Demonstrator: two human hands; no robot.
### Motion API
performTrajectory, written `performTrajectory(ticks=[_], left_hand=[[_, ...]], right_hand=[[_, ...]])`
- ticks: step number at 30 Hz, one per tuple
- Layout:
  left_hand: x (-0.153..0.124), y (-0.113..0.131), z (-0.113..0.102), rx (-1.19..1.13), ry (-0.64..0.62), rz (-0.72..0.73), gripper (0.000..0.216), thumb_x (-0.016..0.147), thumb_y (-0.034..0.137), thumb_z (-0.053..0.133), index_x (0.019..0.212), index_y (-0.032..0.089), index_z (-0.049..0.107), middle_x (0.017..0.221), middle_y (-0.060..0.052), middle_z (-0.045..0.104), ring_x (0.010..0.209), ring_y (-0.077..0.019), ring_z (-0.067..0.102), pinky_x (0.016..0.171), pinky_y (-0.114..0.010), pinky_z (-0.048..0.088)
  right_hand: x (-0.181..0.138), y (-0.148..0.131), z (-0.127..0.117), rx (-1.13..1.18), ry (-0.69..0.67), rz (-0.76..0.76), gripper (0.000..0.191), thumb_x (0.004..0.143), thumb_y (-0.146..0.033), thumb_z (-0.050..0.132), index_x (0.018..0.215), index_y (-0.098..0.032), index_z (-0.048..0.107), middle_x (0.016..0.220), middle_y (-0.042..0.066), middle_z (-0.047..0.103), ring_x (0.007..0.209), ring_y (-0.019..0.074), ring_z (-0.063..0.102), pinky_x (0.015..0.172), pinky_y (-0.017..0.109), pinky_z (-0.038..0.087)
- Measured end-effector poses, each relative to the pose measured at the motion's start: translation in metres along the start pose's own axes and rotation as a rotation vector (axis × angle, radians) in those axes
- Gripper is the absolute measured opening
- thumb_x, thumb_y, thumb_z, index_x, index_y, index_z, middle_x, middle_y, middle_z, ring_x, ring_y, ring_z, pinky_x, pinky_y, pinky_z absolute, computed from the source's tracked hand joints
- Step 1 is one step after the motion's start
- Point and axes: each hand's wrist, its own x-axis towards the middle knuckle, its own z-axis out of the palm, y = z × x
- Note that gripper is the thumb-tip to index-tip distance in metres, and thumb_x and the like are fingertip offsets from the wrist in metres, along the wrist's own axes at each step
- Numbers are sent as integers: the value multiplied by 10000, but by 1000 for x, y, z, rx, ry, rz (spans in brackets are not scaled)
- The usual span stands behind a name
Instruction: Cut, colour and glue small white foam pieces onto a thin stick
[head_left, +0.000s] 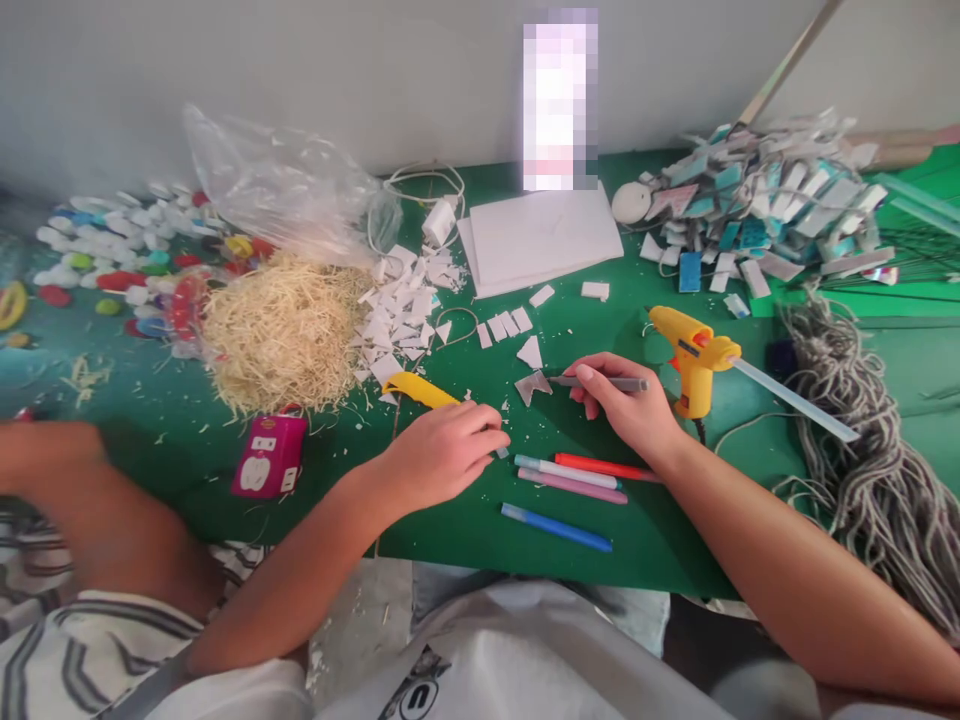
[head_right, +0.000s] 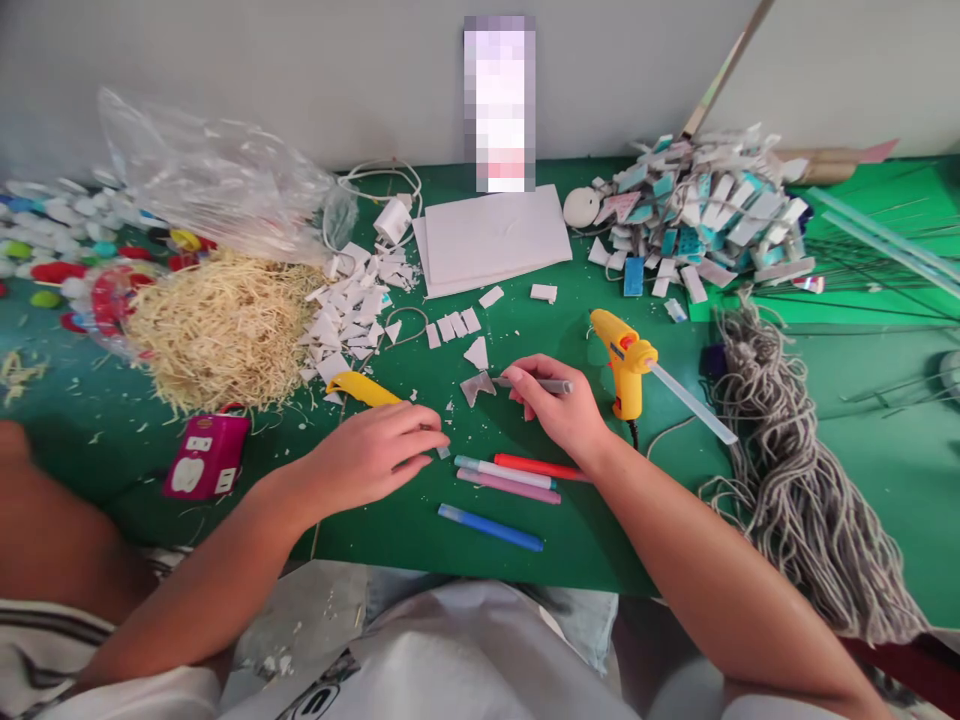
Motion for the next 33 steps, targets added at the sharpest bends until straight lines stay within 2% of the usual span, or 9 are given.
performTrajectory(ticks=[6,10,14,18,21,24,27,33], left_hand=[[-1,1,14,67,-17,71,216,983,128,494,922,172,697,895,-43,716,772,-173,628,712,-298,511],[3,-1,16,91,33,91,250,983,123,465,853,169,673,836,-44,707,737,-173,601,677,-302,490],[7,-5,14,83,66,73,245,1010,154,463,882,171,672,860,-40,725,754,-163,630,716,-298,505],[6,-7,11,54,2,21,160,974,212,538,932,172,687,878,-48,721,780,-180,659,731,-306,518],[4,-6,10,52,-56,32,134,953,198,561,918,181,689,878,-42,709,782,-179,660,730,-300,518],[3,-6,12,88,-33,53,175,972,177,529,881,178,679,853,-38,694,750,-171,645,708,-295,507],[6,-5,14,115,-5,30,198,972,169,526,824,171,657,800,-30,668,720,-171,630,691,-302,498],[14,-6,10,-7,-93,-78,96,901,228,685,821,183,660,800,-14,671,759,-179,657,696,-297,496]], right_hand=[[0,-2,-1,16,-15,4,570,746,-741,725,840,-180,712,676,20,674,493,111,528,498,283,478],[-3,-6,-3,3,-70,-18,550,730,-734,746,839,-195,725,685,19,675,524,126,553,525,298,512],[-5,-7,-4,-15,-91,-38,525,748,-723,736,844,-207,736,680,22,672,566,150,583,552,316,537],[-5,-3,-3,-22,-36,-36,484,781,-691,720,873,-217,734,637,7,640,589,168,606,570,323,542],[-4,-1,-3,-20,6,-43,434,781,-638,741,915,-226,736,734,16,692,586,153,600,575,323,547],[-5,-2,-3,-10,14,-52,407,765,-591,767,938,-225,732,844,32,733,589,138,594,579,322,565],[-5,-3,-3,-5,5,-50,409,756,-585,778,936,-221,731,838,34,733,597,141,598,588,325,575],[-4,-1,-2,-15,-4,-45,439,767,-625,764,924,-216,744,819,40,737,602,148,605,578,322,566]])
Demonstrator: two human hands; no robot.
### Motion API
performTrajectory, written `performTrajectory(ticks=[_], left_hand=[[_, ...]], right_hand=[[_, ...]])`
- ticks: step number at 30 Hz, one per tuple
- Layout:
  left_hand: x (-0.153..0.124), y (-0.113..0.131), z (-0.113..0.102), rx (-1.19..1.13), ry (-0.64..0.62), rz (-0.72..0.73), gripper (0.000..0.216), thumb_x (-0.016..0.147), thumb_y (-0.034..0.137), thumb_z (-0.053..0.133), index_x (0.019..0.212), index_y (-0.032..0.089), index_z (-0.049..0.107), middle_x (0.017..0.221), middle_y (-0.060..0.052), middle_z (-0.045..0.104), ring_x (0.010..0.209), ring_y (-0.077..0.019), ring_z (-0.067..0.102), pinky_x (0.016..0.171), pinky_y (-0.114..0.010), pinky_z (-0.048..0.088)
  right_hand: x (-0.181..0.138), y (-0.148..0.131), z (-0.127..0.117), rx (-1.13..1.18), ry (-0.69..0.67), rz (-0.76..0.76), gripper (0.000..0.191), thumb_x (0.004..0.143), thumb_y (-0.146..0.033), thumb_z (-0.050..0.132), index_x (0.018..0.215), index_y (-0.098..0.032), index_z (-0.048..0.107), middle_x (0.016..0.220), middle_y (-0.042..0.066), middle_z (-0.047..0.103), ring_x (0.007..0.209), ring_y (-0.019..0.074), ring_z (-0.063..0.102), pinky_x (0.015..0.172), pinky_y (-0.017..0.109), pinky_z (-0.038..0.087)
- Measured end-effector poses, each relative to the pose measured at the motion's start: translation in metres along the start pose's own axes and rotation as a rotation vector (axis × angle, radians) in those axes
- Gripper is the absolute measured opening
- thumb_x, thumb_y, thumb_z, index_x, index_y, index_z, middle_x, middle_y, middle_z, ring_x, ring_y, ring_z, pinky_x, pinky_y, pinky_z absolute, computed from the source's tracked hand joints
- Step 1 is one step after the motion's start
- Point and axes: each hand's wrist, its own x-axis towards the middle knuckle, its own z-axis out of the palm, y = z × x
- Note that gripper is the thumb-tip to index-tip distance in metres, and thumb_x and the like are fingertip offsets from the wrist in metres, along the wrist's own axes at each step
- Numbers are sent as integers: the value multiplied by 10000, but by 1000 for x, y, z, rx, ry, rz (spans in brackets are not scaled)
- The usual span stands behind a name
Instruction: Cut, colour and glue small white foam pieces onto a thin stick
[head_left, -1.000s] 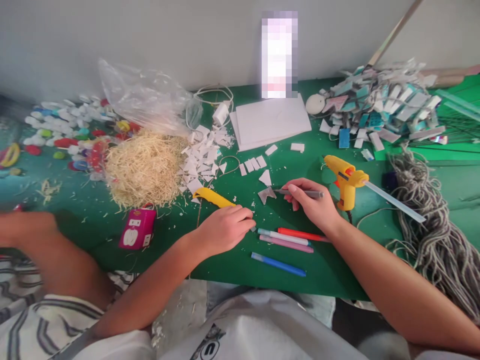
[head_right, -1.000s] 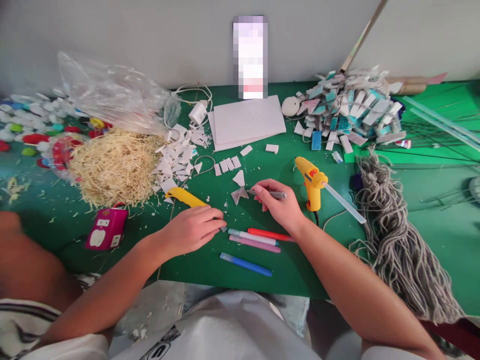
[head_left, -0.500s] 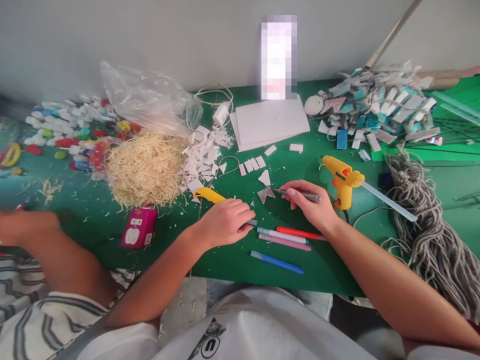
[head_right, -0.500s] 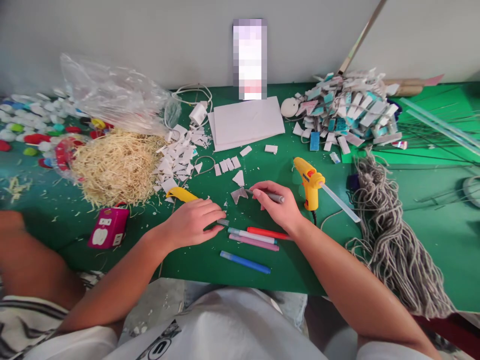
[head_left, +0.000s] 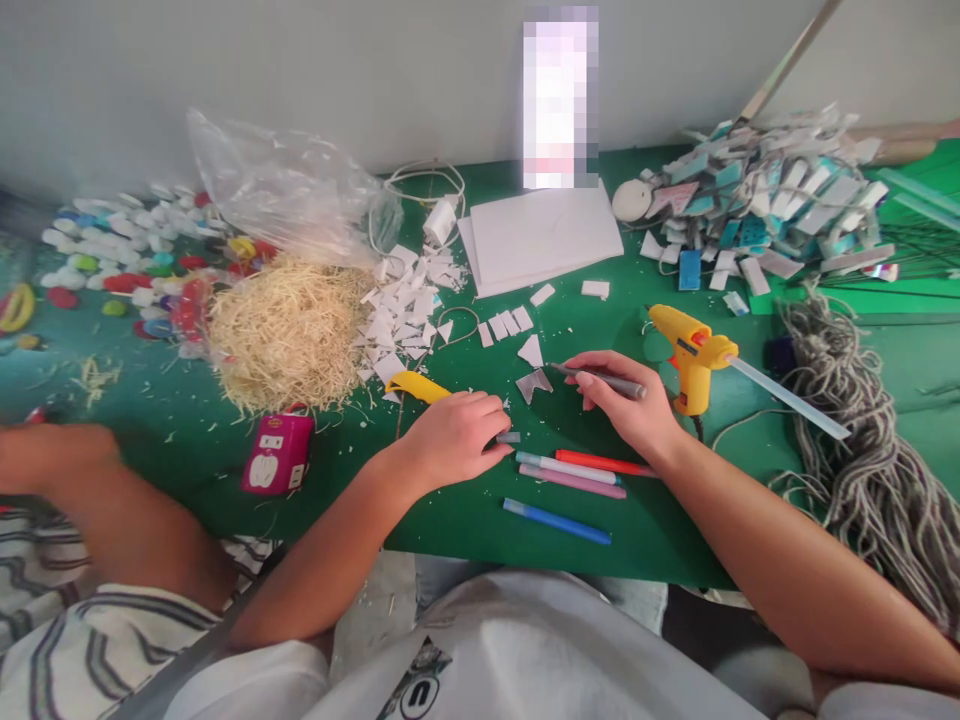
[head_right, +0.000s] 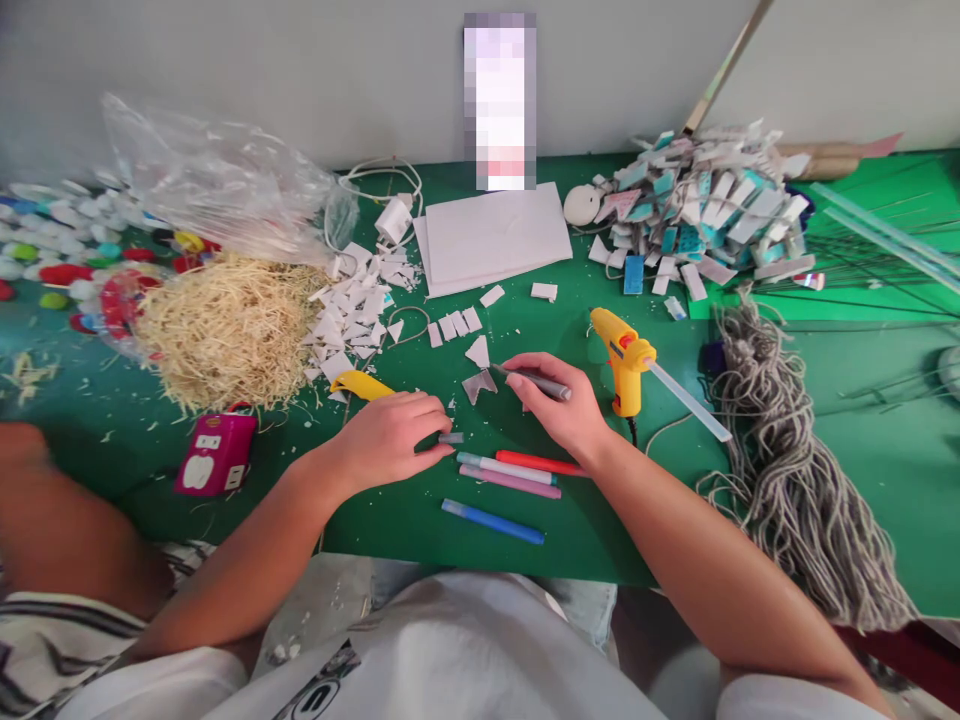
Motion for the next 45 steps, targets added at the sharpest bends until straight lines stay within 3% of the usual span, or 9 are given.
performTrajectory(ticks=[6,14,19,22,24,28,33,36,45], left_hand=[[8,0,-2,-48,-112,-44,82,838,131,670,791,195,655,780,-1,671,749,-179,665,666,-293,482],[17,3,-1,133,-29,-13,127,820,81,553,820,181,630,794,-36,664,759,-211,655,660,-327,482],[9,-12,-11,197,4,-109,182,807,53,546,834,187,666,827,-41,691,756,-217,662,639,-326,495],[7,-17,-16,201,42,-164,274,797,32,535,948,194,697,927,-47,729,814,-218,683,675,-320,523],[11,-16,-16,185,111,-203,272,839,61,540,1020,189,698,986,-57,742,867,-224,695,716,-324,544],[31,-10,-12,150,177,-291,119,909,243,633,968,165,701,918,-70,732,883,-241,703,745,-331,567],[58,-8,-10,55,116,-426,325,912,107,582,1214,165,687,1180,-95,714,1081,-238,696,863,-312,579],[69,-7,-10,-43,43,-483,438,898,174,674,1333,153,629,1256,-105,682,1104,-248,690,907,-327,585],[85,-5,-2,-66,10,-547,347,912,235,696,1246,147,658,1148,-107,674,1027,-256,705,812,-330,574]], right_hand=[[0,-1,-1,-7,-11,-13,467,755,-656,764,899,-212,744,786,38,731,568,138,581,559,324,553],[0,-1,0,-8,-22,-14,441,771,-635,758,895,-212,750,781,39,727,577,146,597,563,325,549],[1,2,0,-9,23,-11,390,785,-568,761,947,-213,744,783,20,720,578,134,597,576,313,546],[1,3,1,5,72,-6,397,785,-566,761,967,-213,740,777,13,709,570,128,588,577,314,545],[2,4,2,27,108,-12,406,785,-573,764,976,-216,731,800,14,711,572,125,589,590,320,553],[3,6,2,50,150,-36,435,781,-607,767,988,-227,722,775,4,691,589,135,607,582,317,550],[4,9,0,62,162,-59,438,767,-611,773,969,-225,728,776,0,701,565,124,588,562,311,546],[4,10,0,54,145,-70,423,793,-598,754,989,-225,721,752,-2,697,586,134,608,567,309,547],[5,10,-1,67,134,-63,368,795,-544,766,968,-221,725,792,10,727,559,121,597,561,304,552]])
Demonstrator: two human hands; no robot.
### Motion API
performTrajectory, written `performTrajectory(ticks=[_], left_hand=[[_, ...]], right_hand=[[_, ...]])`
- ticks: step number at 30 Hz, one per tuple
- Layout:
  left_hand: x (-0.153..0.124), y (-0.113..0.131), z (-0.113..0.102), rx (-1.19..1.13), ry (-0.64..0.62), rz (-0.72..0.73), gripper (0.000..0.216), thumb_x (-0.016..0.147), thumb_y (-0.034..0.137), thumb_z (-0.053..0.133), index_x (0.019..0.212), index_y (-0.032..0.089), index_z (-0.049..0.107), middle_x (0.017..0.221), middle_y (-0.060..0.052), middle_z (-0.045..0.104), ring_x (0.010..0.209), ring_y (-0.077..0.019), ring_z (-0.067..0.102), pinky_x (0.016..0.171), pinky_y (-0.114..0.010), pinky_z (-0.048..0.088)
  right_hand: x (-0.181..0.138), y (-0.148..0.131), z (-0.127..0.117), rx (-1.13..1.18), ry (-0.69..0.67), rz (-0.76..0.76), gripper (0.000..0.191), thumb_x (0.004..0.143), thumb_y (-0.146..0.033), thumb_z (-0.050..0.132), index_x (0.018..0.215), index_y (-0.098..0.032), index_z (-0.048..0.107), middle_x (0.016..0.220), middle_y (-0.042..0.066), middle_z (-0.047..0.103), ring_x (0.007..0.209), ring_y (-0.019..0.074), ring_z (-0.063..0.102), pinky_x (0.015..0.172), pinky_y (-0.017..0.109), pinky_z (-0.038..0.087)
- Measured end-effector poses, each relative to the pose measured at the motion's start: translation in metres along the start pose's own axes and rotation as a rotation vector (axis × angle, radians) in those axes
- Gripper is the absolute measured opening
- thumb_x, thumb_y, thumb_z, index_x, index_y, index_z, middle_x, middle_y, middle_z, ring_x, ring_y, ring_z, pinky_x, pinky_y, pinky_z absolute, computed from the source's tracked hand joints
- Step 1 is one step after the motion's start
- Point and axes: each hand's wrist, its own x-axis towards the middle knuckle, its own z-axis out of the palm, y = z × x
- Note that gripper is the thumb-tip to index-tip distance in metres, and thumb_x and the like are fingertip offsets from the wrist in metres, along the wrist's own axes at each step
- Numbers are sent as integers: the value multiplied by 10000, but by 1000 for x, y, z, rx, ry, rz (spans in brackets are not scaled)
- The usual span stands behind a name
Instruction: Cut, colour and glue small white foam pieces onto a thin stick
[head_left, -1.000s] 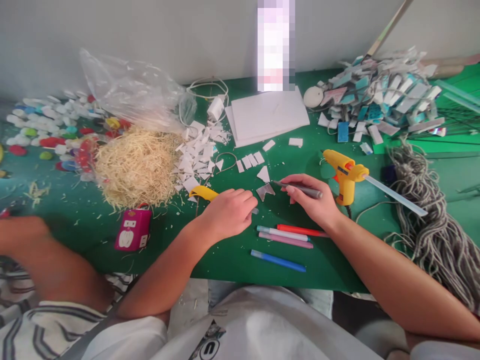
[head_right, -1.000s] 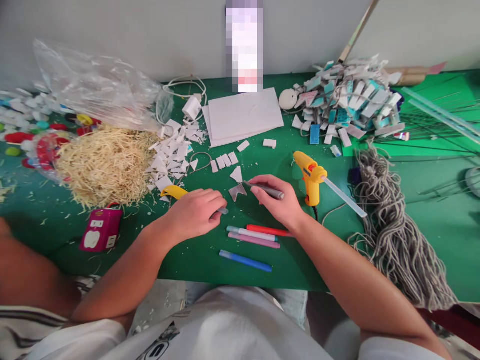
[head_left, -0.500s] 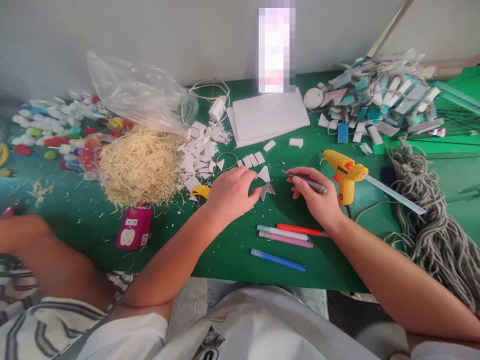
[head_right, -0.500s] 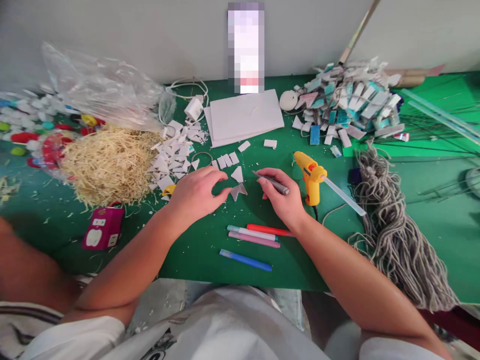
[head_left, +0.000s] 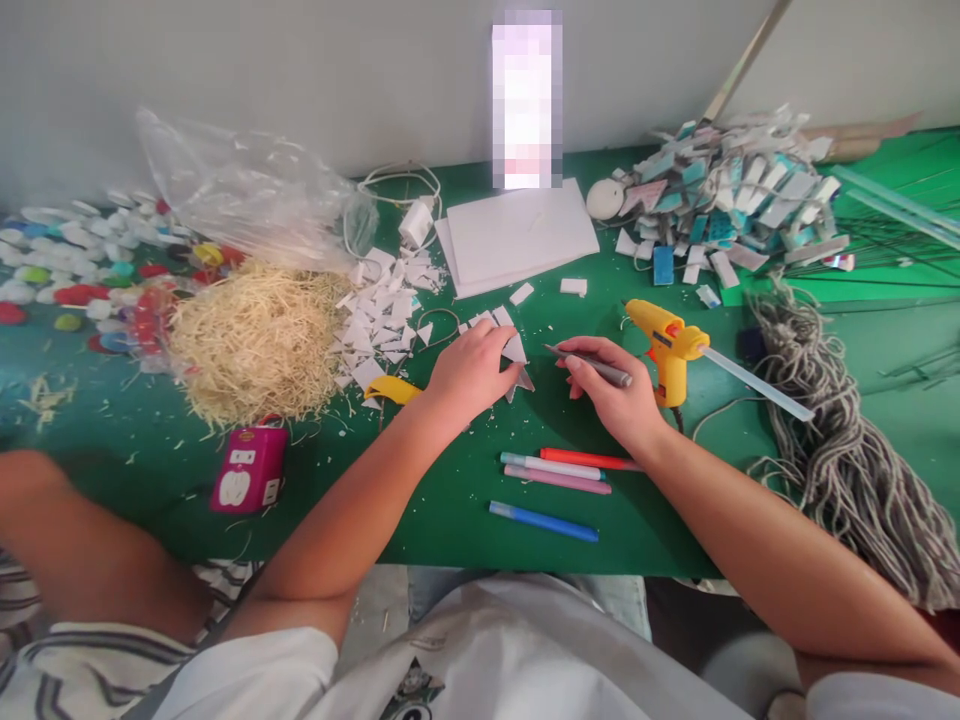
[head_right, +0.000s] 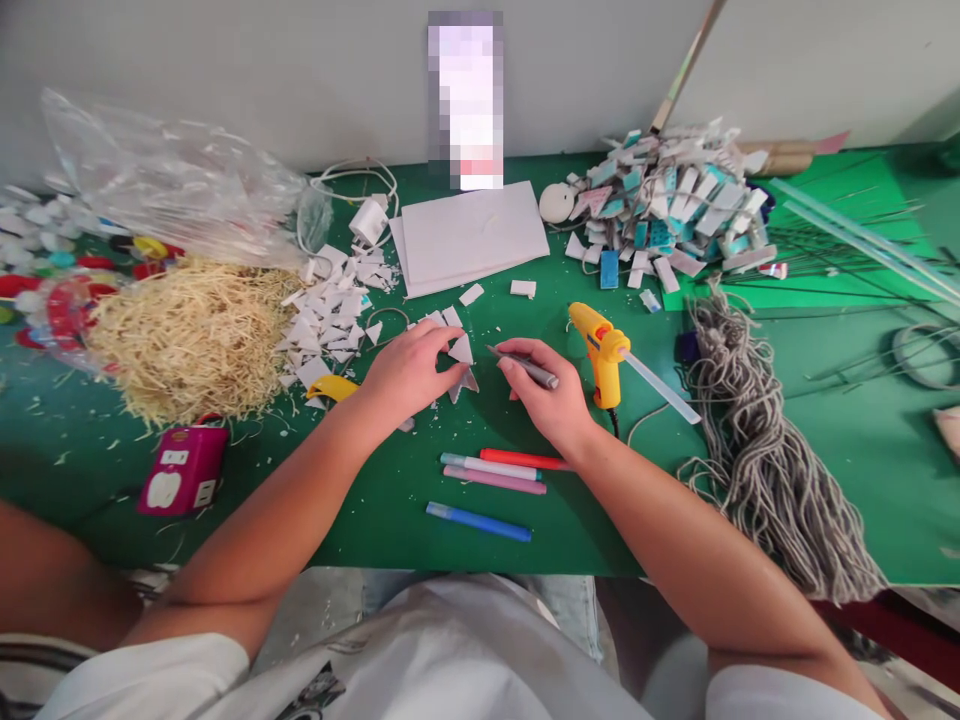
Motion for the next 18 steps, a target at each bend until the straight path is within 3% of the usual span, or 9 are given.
performTrajectory(ticks=[5,9,18], left_hand=[[4,-3,3,-41,33,-11,312,871,302,768,1112,142,652,1083,-82,672,986,-241,690,775,-311,548],[2,-8,4,-75,84,12,331,855,362,787,1056,156,626,1062,-63,661,841,-185,668,694,-279,508],[-18,-8,1,-101,180,215,311,845,383,750,1017,175,594,1004,-44,674,794,-172,651,659,-276,495]], right_hand=[[0,0,-1,-2,-15,1,351,799,-517,765,973,-215,729,823,16,741,562,115,599,560,297,555],[0,-1,-1,-13,-17,-3,357,799,-529,766,971,-218,727,861,26,758,565,115,605,561,300,565],[-1,-1,1,7,24,-17,394,790,-580,768,958,-226,725,872,29,761,565,116,604,554,301,569]])
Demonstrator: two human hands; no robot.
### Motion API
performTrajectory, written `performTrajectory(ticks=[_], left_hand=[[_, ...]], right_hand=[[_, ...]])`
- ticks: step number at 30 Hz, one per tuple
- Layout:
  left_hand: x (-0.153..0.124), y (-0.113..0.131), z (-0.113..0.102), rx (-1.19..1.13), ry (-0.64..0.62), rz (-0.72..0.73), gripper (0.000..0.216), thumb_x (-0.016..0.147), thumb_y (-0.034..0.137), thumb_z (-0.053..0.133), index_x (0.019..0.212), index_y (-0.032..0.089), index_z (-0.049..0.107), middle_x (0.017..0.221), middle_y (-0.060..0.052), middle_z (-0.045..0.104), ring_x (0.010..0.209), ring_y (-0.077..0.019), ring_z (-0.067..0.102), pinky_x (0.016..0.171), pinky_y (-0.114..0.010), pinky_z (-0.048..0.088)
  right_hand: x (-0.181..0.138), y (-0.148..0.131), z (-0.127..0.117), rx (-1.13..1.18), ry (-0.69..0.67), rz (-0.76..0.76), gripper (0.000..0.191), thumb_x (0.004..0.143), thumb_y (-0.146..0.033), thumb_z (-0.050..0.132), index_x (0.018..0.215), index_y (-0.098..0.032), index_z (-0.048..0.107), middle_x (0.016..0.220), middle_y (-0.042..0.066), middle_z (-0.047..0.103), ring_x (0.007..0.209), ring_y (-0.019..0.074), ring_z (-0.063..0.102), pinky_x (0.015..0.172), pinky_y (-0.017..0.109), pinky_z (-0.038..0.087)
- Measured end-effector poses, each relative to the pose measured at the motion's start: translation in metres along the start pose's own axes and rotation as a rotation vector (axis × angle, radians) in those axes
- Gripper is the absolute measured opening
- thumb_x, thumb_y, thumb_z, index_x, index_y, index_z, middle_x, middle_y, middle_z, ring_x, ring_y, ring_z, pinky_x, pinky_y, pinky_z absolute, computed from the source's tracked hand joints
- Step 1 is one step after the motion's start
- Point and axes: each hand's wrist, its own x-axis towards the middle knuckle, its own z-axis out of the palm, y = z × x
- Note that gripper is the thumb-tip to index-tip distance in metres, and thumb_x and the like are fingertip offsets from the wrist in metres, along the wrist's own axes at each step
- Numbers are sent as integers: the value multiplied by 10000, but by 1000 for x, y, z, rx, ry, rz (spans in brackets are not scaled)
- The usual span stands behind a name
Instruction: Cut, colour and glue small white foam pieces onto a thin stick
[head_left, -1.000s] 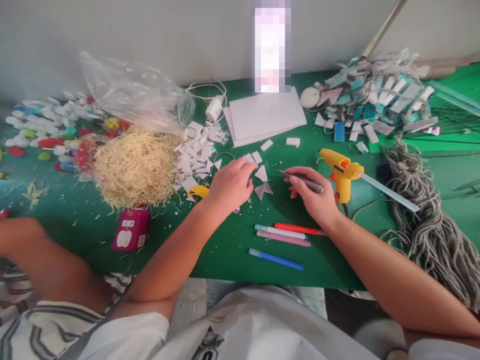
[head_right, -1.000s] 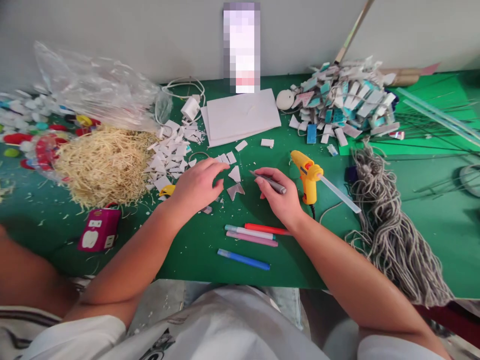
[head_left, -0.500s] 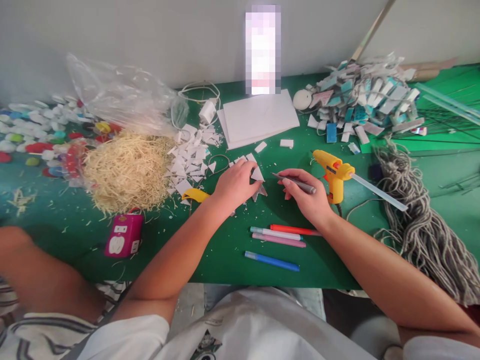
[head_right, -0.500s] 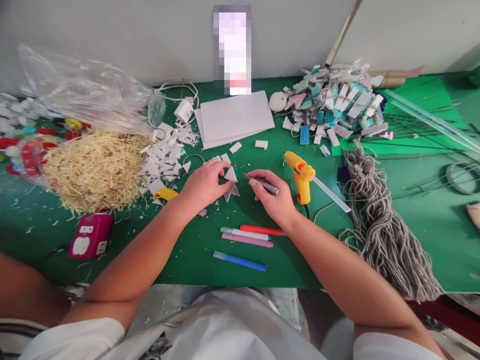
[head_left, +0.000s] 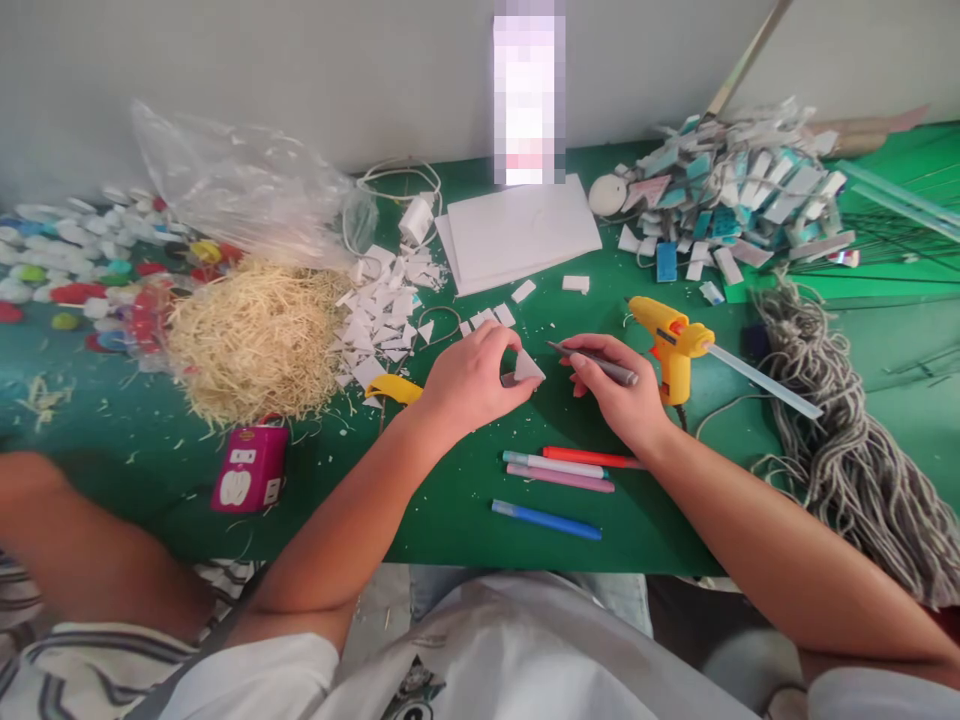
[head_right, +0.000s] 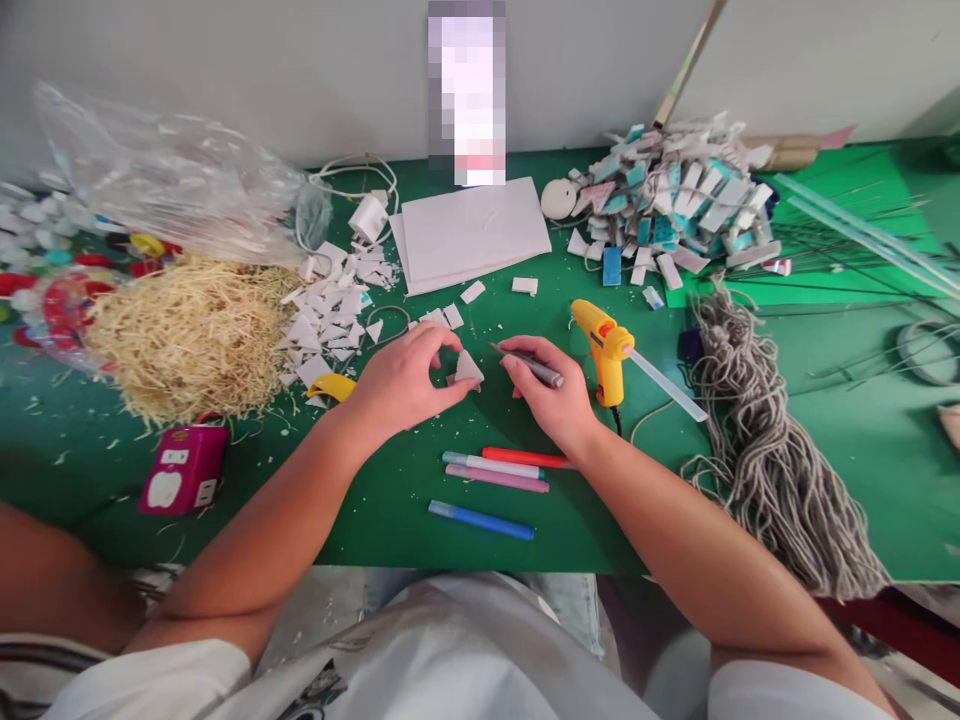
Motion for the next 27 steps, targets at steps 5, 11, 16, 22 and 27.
performTrajectory(ticks=[5,11,16,22,27], left_hand=[[-21,19,-3,85,-9,137,314,826,429,778,872,175,599,950,-63,668,853,-224,665,736,-334,535],[-33,17,-3,77,-69,290,129,900,284,698,927,164,661,895,-42,664,808,-196,671,689,-295,524],[-37,12,1,41,-174,400,292,934,99,538,1123,247,705,866,6,665,742,-148,675,600,-249,471],[-35,7,10,137,-191,377,168,974,231,574,1065,198,711,835,-23,687,783,-184,712,647,-268,518],[-39,3,8,252,-118,247,142,955,248,593,1007,168,697,826,-45,686,732,-207,706,612,-292,507]], right_hand=[[0,0,-2,-4,-5,-8,380,807,-568,756,966,-225,719,844,21,746,581,122,607,574,307,572],[0,1,-3,-38,-25,-5,360,835,-541,736,988,-216,723,821,17,727,582,122,597,594,312,571],[0,0,-2,-41,-20,9,355,818,-534,744,968,-212,726,802,13,725,571,119,597,575,304,564],[0,-1,-2,-46,-27,24,381,801,-566,757,963,-223,722,795,9,728,566,121,596,575,310,571],[0,-3,-1,-41,-42,32,355,808,-535,751,954,-213,724,766,7,710,567,119,595,566,297,563]])
